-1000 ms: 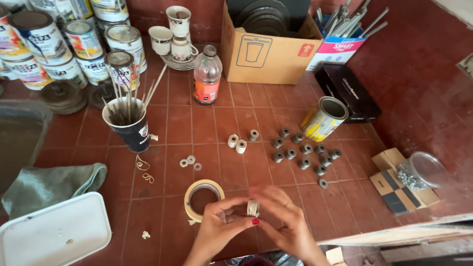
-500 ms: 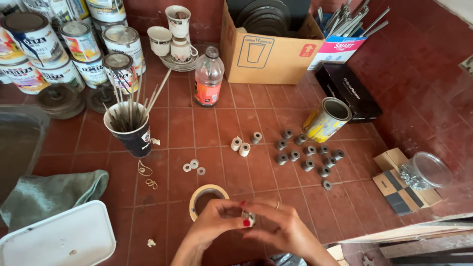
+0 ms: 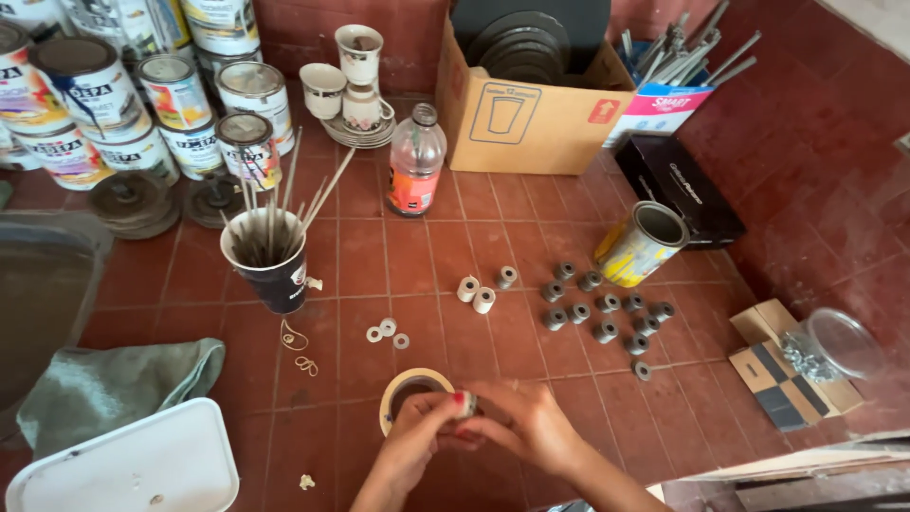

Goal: Wrapping small metal cylinders with white tape

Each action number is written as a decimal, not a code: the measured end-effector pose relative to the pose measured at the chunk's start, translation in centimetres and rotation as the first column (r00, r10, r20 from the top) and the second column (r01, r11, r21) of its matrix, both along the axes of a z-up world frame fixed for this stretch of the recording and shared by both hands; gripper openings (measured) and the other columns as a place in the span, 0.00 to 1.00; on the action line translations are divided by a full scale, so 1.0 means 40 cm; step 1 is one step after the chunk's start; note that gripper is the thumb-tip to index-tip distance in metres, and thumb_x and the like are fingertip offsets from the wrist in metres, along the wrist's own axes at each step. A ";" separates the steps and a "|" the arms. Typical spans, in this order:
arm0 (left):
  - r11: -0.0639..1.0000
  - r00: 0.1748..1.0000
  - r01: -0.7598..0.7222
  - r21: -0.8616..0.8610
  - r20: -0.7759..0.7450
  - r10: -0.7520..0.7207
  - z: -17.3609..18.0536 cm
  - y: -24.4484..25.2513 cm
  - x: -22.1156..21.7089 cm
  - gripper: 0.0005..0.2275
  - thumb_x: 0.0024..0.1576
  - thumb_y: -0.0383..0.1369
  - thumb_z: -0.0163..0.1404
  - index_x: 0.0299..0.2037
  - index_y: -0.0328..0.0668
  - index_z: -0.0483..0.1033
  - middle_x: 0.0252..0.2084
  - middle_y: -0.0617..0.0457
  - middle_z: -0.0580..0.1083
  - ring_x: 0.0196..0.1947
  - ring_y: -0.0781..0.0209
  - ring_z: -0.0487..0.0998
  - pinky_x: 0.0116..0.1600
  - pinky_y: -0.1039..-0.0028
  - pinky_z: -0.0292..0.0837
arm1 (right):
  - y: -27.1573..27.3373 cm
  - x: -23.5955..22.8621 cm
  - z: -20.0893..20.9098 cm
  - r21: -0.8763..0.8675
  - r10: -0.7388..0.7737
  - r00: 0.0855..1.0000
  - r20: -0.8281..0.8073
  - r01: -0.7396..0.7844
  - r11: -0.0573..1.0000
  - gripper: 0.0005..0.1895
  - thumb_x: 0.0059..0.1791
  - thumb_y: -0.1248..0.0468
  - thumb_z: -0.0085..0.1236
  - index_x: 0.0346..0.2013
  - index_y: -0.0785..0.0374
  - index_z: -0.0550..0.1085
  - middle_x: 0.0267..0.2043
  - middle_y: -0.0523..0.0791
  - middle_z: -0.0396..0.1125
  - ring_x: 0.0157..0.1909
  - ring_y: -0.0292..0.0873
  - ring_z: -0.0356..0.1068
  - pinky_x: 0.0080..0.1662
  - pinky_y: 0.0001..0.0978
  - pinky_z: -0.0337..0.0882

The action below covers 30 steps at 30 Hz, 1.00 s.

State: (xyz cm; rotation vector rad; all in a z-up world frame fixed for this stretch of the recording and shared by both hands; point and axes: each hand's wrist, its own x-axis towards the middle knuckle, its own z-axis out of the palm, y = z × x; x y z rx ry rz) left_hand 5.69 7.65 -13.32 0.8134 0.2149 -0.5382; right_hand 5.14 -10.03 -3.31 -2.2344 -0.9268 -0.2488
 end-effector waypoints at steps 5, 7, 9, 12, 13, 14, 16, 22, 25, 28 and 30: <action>0.995 0.992 -0.091 0.033 -0.079 0.094 0.093 0.033 -0.009 0.19 0.61 0.39 0.48 0.50 0.26 0.79 0.43 0.33 0.83 0.38 0.44 0.84 0.43 0.58 0.84 | 0.005 0.157 -0.009 -0.004 0.068 0.997 0.041 -0.068 0.998 0.16 0.50 0.62 0.65 0.51 0.62 0.75 0.48 0.48 0.74 0.48 0.47 0.76 0.50 0.38 0.73; 0.980 0.988 -0.113 0.162 -0.084 0.128 0.128 0.056 -0.025 0.23 0.59 0.40 0.47 0.55 0.25 0.79 0.50 0.33 0.83 0.46 0.42 0.85 0.45 0.59 0.83 | -0.032 0.257 -0.054 -0.025 0.009 0.995 0.103 -0.006 1.000 0.14 0.50 0.64 0.65 0.50 0.61 0.77 0.51 0.48 0.72 0.53 0.50 0.73 0.55 0.44 0.71; 0.955 0.981 -0.189 0.228 0.004 0.193 0.100 0.079 -0.038 0.18 0.58 0.30 0.51 0.56 0.29 0.79 0.47 0.33 0.85 0.43 0.43 0.87 0.47 0.62 0.83 | -0.075 0.372 -0.106 -0.028 -0.080 0.995 0.061 0.082 0.996 0.20 0.48 0.69 0.64 0.55 0.63 0.75 0.52 0.48 0.72 0.55 0.51 0.69 0.57 0.40 0.68; 0.931 0.959 -0.281 0.233 0.032 0.282 0.040 0.110 -0.065 0.27 0.54 0.29 0.55 0.66 0.39 0.69 0.49 0.33 0.83 0.46 0.41 0.87 0.47 0.58 0.84 | -0.082 0.446 -0.141 -0.054 -0.287 0.898 -0.333 0.286 0.957 0.46 0.42 0.74 0.64 0.72 0.55 0.55 0.52 0.47 0.76 0.52 0.45 0.77 0.55 0.34 0.75; 0.929 0.957 -0.287 0.232 0.032 0.287 0.019 0.120 -0.074 0.27 0.54 0.29 0.55 0.66 0.39 0.69 0.49 0.33 0.83 0.46 0.41 0.87 0.47 0.58 0.84 | -0.079 0.463 -0.148 -0.055 -0.282 0.900 -0.332 0.280 0.958 0.46 0.42 0.74 0.64 0.72 0.55 0.55 0.52 0.47 0.76 0.52 0.45 0.77 0.55 0.34 0.75; 0.911 0.942 -0.334 0.242 0.068 0.328 -0.003 0.131 -0.083 0.25 0.54 0.25 0.55 0.65 0.39 0.70 0.48 0.34 0.84 0.44 0.42 0.88 0.45 0.61 0.82 | -0.075 0.480 -0.154 -0.170 -0.359 0.878 -0.316 0.320 0.932 0.51 0.43 0.71 0.66 0.75 0.55 0.49 0.52 0.45 0.76 0.53 0.47 0.76 0.57 0.35 0.72; 0.890 0.924 -0.381 0.252 0.099 0.368 -0.003 0.149 -0.108 0.25 0.54 0.22 0.56 0.64 0.39 0.71 0.48 0.35 0.85 0.42 0.42 0.89 0.44 0.64 0.81 | -0.071 0.496 -0.166 -0.285 -0.431 0.853 -0.294 0.353 0.891 0.56 0.43 0.68 0.68 0.77 0.55 0.43 0.53 0.44 0.76 0.54 0.49 0.75 0.59 0.36 0.70; 0.796 0.911 -0.413 0.441 0.201 0.361 -0.030 0.172 -0.127 0.31 0.49 0.26 0.62 0.66 0.46 0.69 0.45 0.45 0.87 0.35 0.64 0.83 0.41 0.78 0.75 | -0.098 0.552 -0.258 -0.276 -0.382 0.907 -0.174 0.328 0.904 0.40 0.43 0.64 0.66 0.67 0.61 0.59 0.51 0.45 0.77 0.53 0.51 0.76 0.52 0.39 0.72; 0.706 0.853 -0.502 0.499 0.421 0.310 -0.042 0.180 -0.139 0.36 0.47 0.27 0.63 0.68 0.45 0.63 0.47 0.50 0.85 0.40 0.61 0.89 0.43 0.75 0.85 | -0.104 0.528 -0.272 -0.244 -0.322 0.941 -0.109 0.288 0.926 0.45 0.41 0.66 0.70 0.70 0.63 0.58 0.51 0.46 0.77 0.54 0.51 0.76 0.53 0.39 0.71; 0.530 0.855 -0.490 0.692 0.499 0.139 -0.069 0.193 -0.145 0.37 0.43 0.36 0.69 0.66 0.49 0.67 0.50 0.59 0.84 0.46 0.66 0.87 0.50 0.74 0.85 | -0.062 0.417 -0.199 -0.227 -0.349 0.937 -0.007 0.338 0.913 0.43 0.44 0.64 0.66 0.71 0.65 0.57 0.65 0.58 0.63 0.64 0.62 0.62 0.62 0.49 0.63; 0.279 0.780 -0.570 0.773 0.615 -0.111 -0.105 0.201 -0.152 0.20 0.44 0.43 0.68 0.50 0.64 0.83 0.52 0.73 0.81 0.52 0.77 0.83 0.51 0.77 0.80 | -0.036 0.325 -0.172 -0.038 -0.166 0.976 0.144 0.173 0.984 0.20 0.45 0.67 0.59 0.52 0.63 0.72 0.50 0.52 0.74 0.51 0.55 0.74 0.53 0.43 0.71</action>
